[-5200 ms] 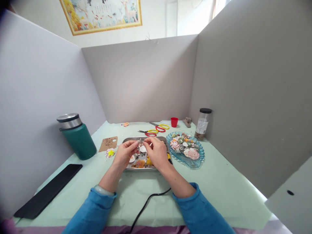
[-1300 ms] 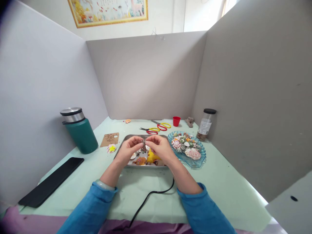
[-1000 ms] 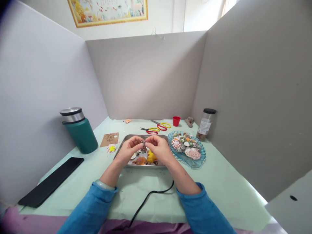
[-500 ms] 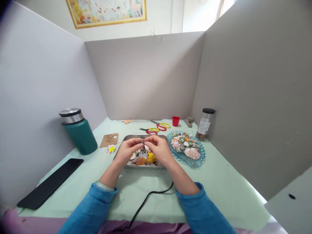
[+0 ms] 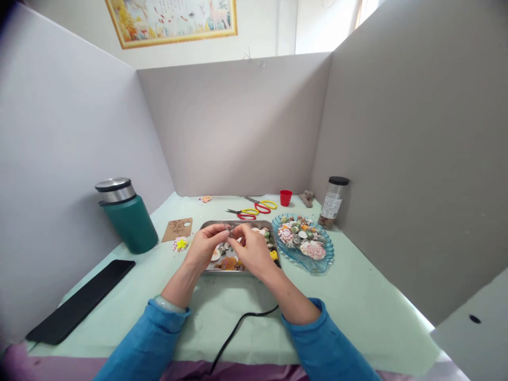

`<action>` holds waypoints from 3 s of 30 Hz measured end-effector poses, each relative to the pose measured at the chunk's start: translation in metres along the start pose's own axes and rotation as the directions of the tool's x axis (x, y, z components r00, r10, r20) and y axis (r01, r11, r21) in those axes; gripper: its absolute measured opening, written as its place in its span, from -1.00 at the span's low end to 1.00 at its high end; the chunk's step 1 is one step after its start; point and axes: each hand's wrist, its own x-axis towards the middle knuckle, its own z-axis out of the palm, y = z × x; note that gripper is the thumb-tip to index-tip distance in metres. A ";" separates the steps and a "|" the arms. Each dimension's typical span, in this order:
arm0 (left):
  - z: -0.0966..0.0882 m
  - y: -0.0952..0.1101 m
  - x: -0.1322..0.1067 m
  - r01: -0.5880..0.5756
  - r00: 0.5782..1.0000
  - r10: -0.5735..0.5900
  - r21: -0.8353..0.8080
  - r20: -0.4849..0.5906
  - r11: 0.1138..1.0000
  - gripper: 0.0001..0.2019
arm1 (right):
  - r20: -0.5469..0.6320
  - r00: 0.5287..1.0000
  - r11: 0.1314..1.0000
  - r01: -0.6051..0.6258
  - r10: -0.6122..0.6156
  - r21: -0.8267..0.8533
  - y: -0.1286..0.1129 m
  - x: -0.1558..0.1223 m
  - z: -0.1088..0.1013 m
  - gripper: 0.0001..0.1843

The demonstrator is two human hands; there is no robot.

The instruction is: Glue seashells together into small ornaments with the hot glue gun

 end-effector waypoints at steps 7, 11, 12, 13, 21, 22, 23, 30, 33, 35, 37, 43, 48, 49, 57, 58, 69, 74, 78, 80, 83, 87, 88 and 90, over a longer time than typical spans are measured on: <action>0.003 0.007 -0.003 -0.013 1.000 0.013 0.005 0.015 1.000 -0.65 | 0.064 0.992 0.963 -0.122 0.109 0.242 0.012 0.003 0.002 -0.85; 0.005 0.009 -0.005 -0.073 0.997 0.071 0.089 0.025 0.993 -0.71 | 0.120 0.980 0.904 -0.193 0.158 0.381 0.014 0.005 0.003 -0.82; 0.005 0.008 -0.005 -0.099 0.995 0.096 0.123 0.027 0.987 -0.72 | 0.126 0.978 0.897 -0.202 0.165 0.393 0.015 0.005 0.003 -0.81; 0.005 0.007 -0.004 -0.128 0.992 0.126 0.161 0.025 0.979 -0.73 | 0.129 0.977 0.892 -0.210 0.172 0.400 0.015 0.005 0.003 -0.80; 0.005 0.004 -0.007 -0.327 0.924 0.383 0.501 -0.011 0.802 -0.86 | 0.151 0.973 0.901 -0.220 0.175 0.374 0.014 0.004 0.003 -0.81; 0.005 0.005 -0.008 -0.357 0.908 0.418 0.522 0.000 0.775 -0.88 | 0.149 0.973 0.904 -0.218 0.174 0.367 0.013 0.004 0.003 -0.81; 0.006 0.006 -0.009 -0.381 0.895 0.446 0.538 0.011 0.752 -0.89 | 0.146 0.974 0.908 -0.214 0.172 0.360 0.013 0.004 0.003 -0.82; 0.007 0.004 -0.010 -0.393 0.885 0.466 0.562 0.016 0.728 -0.87 | -0.006 0.995 0.986 -0.094 0.096 0.140 0.009 0.002 0.003 -0.85; 0.006 0.003 -0.010 -0.413 0.875 0.484 0.559 0.023 0.719 -0.88 | -0.053 0.996 0.995 -0.074 0.077 0.059 0.008 0.001 0.004 -0.85; 0.006 0.002 -0.011 -0.425 0.867 0.497 0.571 0.034 0.703 -0.88 | -0.080 0.995 0.998 -0.064 0.065 0.012 0.008 0.000 0.004 -0.85; 0.006 0.002 -0.011 -0.432 0.862 0.505 0.576 0.038 0.694 -0.88 | -0.100 0.994 0.998 -0.053 0.050 -0.029 0.008 0.000 0.005 -0.86; 0.008 0.003 -0.012 -0.444 0.854 0.519 0.576 0.040 0.686 -0.90 | -0.134 0.991 0.994 -0.031 0.017 -0.104 0.007 0.000 0.005 -0.87; 0.010 0.005 -0.013 -0.457 0.846 0.531 0.576 0.046 0.678 -0.91 | -0.143 0.990 0.988 -0.021 -0.001 -0.154 0.009 0.000 0.005 -0.87; 0.010 0.005 -0.013 -0.456 0.846 0.531 0.570 0.041 0.683 -0.91 | -0.145 0.989 0.987 -0.019 -0.005 -0.161 0.010 0.000 0.006 -0.87; 0.009 0.004 -0.014 -0.474 0.836 0.543 0.608 0.083 0.637 -0.90 | -0.143 0.990 0.982 -0.021 -0.006 -0.189 0.010 0.001 0.005 -0.89; 0.009 0.004 -0.014 -0.474 0.836 0.542 0.607 0.083 0.638 -0.90 | -0.143 0.990 0.981 -0.024 -0.004 -0.194 0.009 0.002 0.004 -0.89; 0.010 0.005 -0.015 -0.440 0.856 0.517 0.575 0.034 0.690 -0.93 | -0.108 0.985 0.934 0.087 -0.132 -0.345 0.016 -0.001 0.006 -0.86; 0.008 0.004 -0.012 -0.400 0.882 0.470 0.568 0.026 0.719 -0.91 | -0.098 0.987 0.940 0.087 -0.126 -0.330 0.012 -0.001 0.005 -0.86; 0.007 0.003 -0.008 -0.287 0.940 0.337 0.423 -0.047 0.859 -0.85 | -0.136 0.989 0.980 0.024 -0.051 -0.195 0.006 0.000 0.004 -0.72; 0.007 0.004 -0.006 -0.233 0.961 0.267 0.300 -0.077 0.925 -0.82 | -0.126 0.992 0.993 -0.009 -0.006 -0.117 0.004 0.000 0.003 -0.66; 0.009 0.007 -0.005 -0.171 0.976 0.189 0.157 -0.105 0.973 -0.80 | -0.099 0.995 0.998 -0.032 0.027 -0.050 0.001 0.000 0.002 -0.70; 0.010 0.008 -0.005 -0.139 0.983 0.147 0.077 -0.114 0.987 -0.79 | -0.098 0.995 0.998 -0.013 0.007 -0.056 0.002 -0.001 0.003 -0.76; 0.010 0.007 -0.005 -0.139 0.983 0.146 0.072 -0.110 0.988 -0.79 | -0.099 0.995 0.998 -0.002 -0.004 -0.061 0.004 -0.001 0.003 -0.77; 0.009 0.006 -0.005 -0.141 0.985 0.148 0.078 -0.092 0.987 -0.79 | -0.101 0.995 0.998 0.017 -0.024 -0.068 0.008 -0.002 0.006 -0.80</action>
